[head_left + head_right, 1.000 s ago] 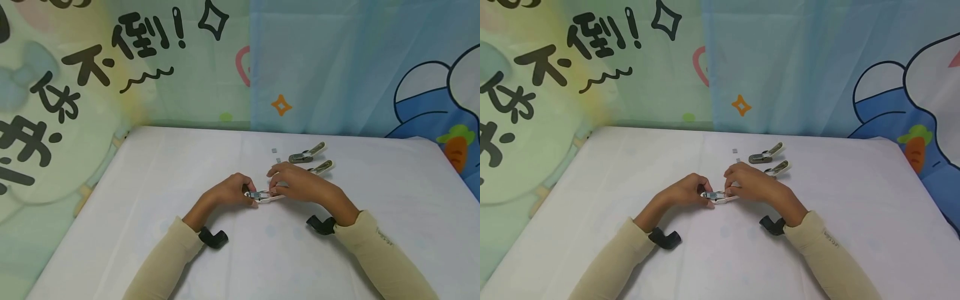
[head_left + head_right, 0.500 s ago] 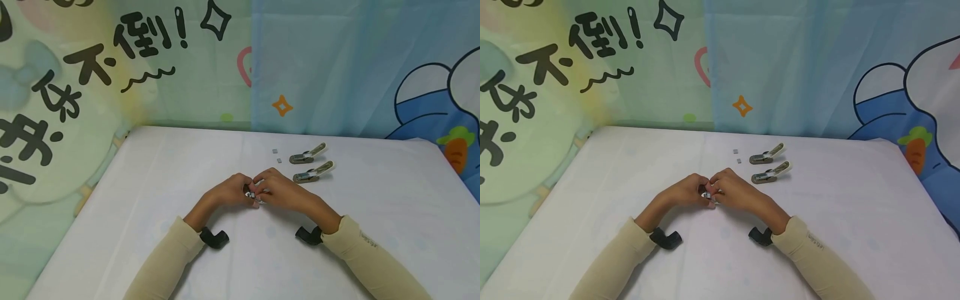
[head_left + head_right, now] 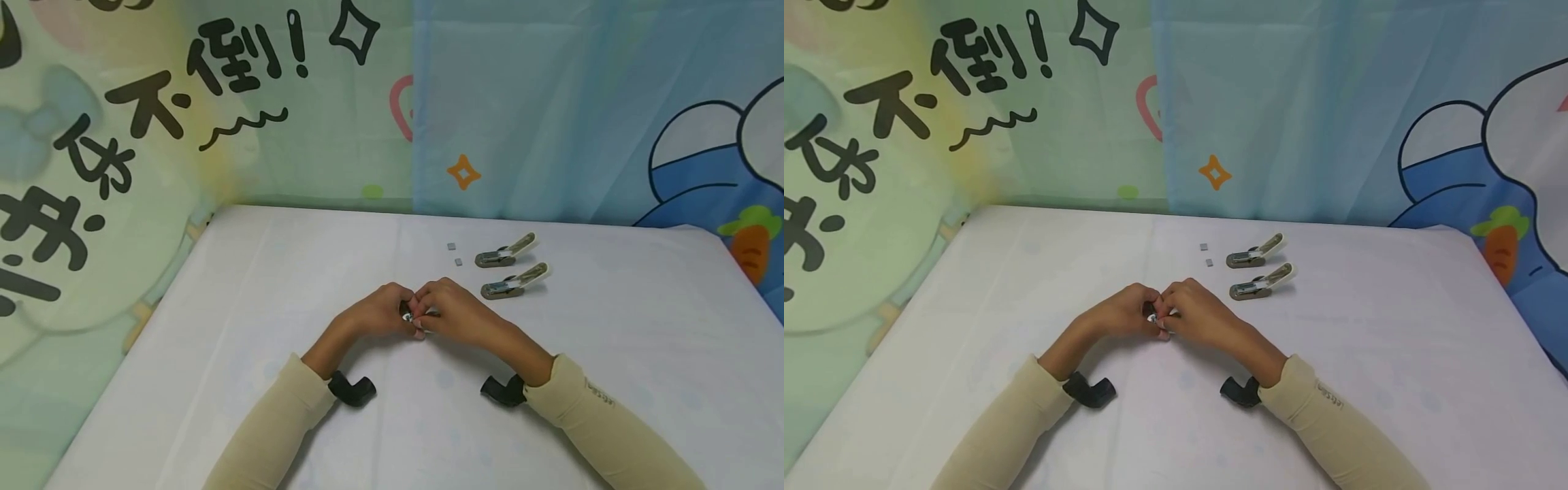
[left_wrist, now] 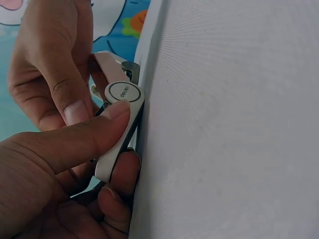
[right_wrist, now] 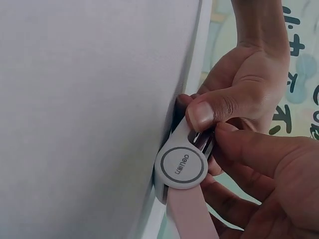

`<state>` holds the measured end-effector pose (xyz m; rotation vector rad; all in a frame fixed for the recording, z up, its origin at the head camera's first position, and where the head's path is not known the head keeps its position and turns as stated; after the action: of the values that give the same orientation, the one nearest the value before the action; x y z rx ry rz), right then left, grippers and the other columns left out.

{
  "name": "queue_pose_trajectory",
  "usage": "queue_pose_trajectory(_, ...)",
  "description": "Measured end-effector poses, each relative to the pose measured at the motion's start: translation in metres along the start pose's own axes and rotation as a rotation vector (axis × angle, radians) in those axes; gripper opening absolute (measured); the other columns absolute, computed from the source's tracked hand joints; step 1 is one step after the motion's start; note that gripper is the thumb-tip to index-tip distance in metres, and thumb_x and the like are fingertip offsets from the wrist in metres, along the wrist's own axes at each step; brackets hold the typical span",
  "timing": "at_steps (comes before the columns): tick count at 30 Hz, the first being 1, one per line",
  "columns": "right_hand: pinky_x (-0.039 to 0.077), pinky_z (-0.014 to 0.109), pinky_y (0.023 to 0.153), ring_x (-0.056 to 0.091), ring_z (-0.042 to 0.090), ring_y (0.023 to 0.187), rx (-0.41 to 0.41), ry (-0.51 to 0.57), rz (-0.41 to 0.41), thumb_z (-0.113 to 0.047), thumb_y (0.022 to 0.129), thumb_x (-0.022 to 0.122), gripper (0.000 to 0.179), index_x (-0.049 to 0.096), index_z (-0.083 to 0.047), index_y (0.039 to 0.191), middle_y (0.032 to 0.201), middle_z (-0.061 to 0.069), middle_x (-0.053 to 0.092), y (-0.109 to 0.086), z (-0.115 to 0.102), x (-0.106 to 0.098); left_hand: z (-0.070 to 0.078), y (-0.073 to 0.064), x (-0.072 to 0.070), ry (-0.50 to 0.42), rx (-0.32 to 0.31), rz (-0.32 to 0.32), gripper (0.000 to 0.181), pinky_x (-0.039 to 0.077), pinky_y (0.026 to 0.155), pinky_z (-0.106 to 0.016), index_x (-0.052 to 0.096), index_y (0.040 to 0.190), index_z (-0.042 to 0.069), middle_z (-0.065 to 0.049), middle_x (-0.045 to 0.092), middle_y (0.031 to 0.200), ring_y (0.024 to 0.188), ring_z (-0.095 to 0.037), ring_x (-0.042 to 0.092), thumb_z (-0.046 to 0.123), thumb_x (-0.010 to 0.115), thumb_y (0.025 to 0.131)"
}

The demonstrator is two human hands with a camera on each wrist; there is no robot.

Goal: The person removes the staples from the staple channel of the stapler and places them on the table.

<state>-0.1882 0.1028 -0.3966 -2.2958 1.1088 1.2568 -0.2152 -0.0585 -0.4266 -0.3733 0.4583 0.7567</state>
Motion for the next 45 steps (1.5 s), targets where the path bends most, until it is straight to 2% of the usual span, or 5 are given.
queue_pose_trajectory(15,0.046,0.037,0.078,0.059,0.02,0.094,0.026,-0.017,0.021,-0.005,0.087,0.072,0.008,0.074,-0.012,0.083,0.104,0.001,0.064,-0.003,-0.001,-0.007,0.0,0.0,0.0,-0.006,-0.019,0.0,0.016,0.042,0.069,-0.024,0.069,0.084,0.01,0.003,0.066,0.081,0.075,-0.011,0.053,0.01,0.083,0.077)
queue_pose_trajectory(21,0.042,0.045,0.084,0.058,0.022,0.093,-0.009,-0.024,0.075,-0.001,0.085,0.072,0.01,0.074,-0.011,0.081,0.095,-0.003,0.063,-0.005,0.005,-0.015,0.001,0.001,-0.001,0.007,-0.056,0.0,0.018,0.041,0.063,-0.025,0.069,0.085,0.009,0.0,0.065,0.08,0.072,-0.012,0.051,0.011,0.084,0.076)
queue_pose_trajectory(29,0.047,0.045,0.08,0.061,0.019,0.09,-0.093,0.105,0.159,0.003,0.084,0.072,0.007,0.076,-0.003,0.082,0.092,-0.001,0.067,-0.003,0.019,-0.023,0.001,0.0,-0.001,0.008,-0.064,-0.001,0.019,0.04,0.062,-0.025,0.069,0.088,0.009,0.0,0.064,0.081,0.072,-0.012,0.05,0.01,0.084,0.076)
queue_pose_trajectory(36,0.049,0.046,0.079,0.062,0.02,0.093,0.024,0.22,0.171,-0.001,0.086,0.071,0.006,0.076,-0.001,0.083,0.093,0.0,0.068,-0.001,0.04,-0.035,0.004,0.001,-0.001,0.03,-0.058,-0.003,0.02,0.039,0.062,-0.025,0.07,0.089,0.009,0.0,0.064,0.081,0.071,-0.012,0.049,0.012,0.084,0.076)
queue_pose_trajectory(45,0.043,0.045,0.091,0.063,0.028,0.099,0.153,0.11,0.101,0.0,0.087,0.069,0.01,0.078,-0.003,0.084,0.096,0.006,0.071,0.018,0.071,-0.042,0.001,0.001,0.0,0.038,-0.06,-0.003,0.019,0.04,0.063,-0.024,0.07,0.09,0.009,0.001,0.064,0.081,0.072,-0.011,0.049,0.011,0.084,0.077)
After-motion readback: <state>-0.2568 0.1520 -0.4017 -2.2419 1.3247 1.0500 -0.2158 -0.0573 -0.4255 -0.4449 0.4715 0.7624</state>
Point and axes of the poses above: each hand's wrist, its own y-axis towards the middle knuckle, its own x-axis out of the palm, z = x × y, the point moved 2 cm from there along y, towards the middle knuckle
